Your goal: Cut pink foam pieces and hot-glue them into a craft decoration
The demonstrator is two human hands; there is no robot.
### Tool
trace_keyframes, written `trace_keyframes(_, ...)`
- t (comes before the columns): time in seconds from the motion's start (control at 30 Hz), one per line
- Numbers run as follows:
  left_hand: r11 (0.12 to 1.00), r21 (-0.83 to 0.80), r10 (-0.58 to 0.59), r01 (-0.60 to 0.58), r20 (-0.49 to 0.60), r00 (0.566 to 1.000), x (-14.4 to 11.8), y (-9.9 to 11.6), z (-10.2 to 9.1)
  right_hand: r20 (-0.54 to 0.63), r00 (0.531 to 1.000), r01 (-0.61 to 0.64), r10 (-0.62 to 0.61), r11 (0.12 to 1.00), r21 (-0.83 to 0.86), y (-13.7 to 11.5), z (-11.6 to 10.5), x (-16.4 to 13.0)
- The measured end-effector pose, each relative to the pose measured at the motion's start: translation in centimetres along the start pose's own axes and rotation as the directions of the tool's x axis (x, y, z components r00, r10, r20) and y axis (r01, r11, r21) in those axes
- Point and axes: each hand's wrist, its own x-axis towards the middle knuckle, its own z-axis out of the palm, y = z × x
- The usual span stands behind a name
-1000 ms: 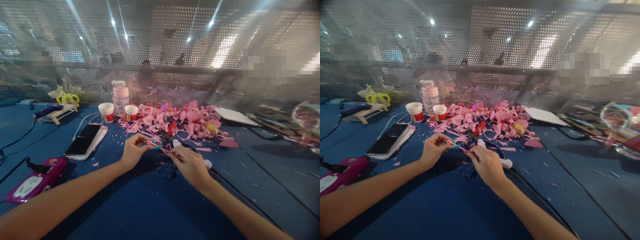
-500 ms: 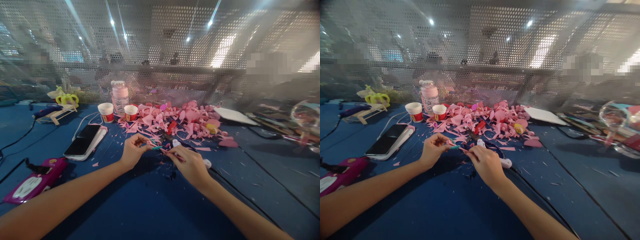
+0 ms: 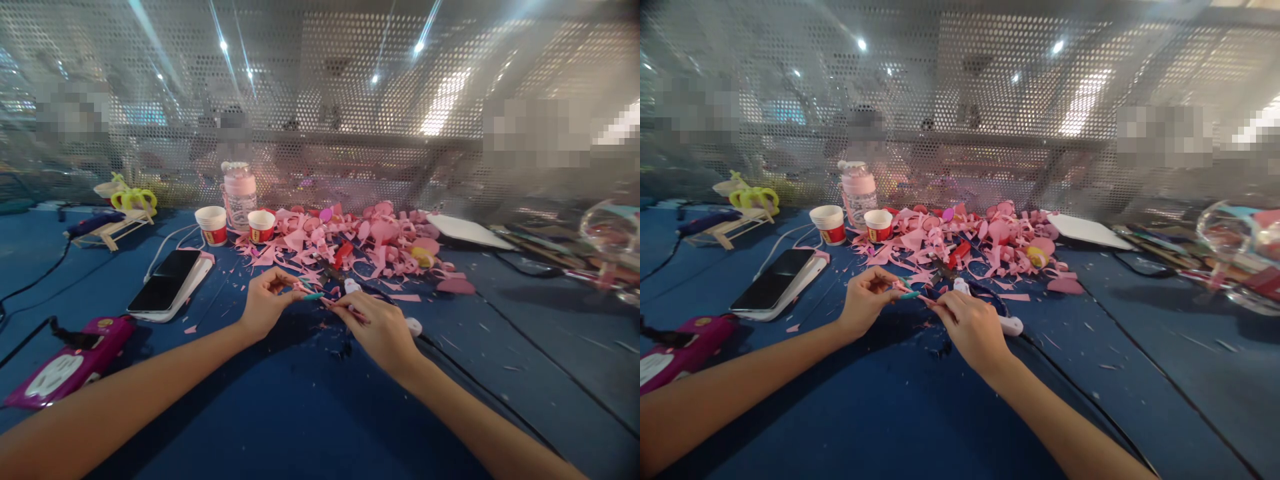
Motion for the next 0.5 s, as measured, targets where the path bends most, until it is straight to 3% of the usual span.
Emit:
trace_keyframes(0.33, 0.999, 0.007, -0.038, 0.038, 0.021, 0.999, -0.01, -0.12, -0.2, -0.034, 0.999, 0.009, -0.009, 1.0, -0.004, 0.27, 0.04, 0.08)
trace_keyframes(0.5, 0.998, 0.003, -0.066, 0.066, 0.121, 0.991, 0.03, -0.25, -0.26, -0.035, 0.997, -0.062, 0.065, 0.995, 0.08, 0.11, -0.13, 0.17)
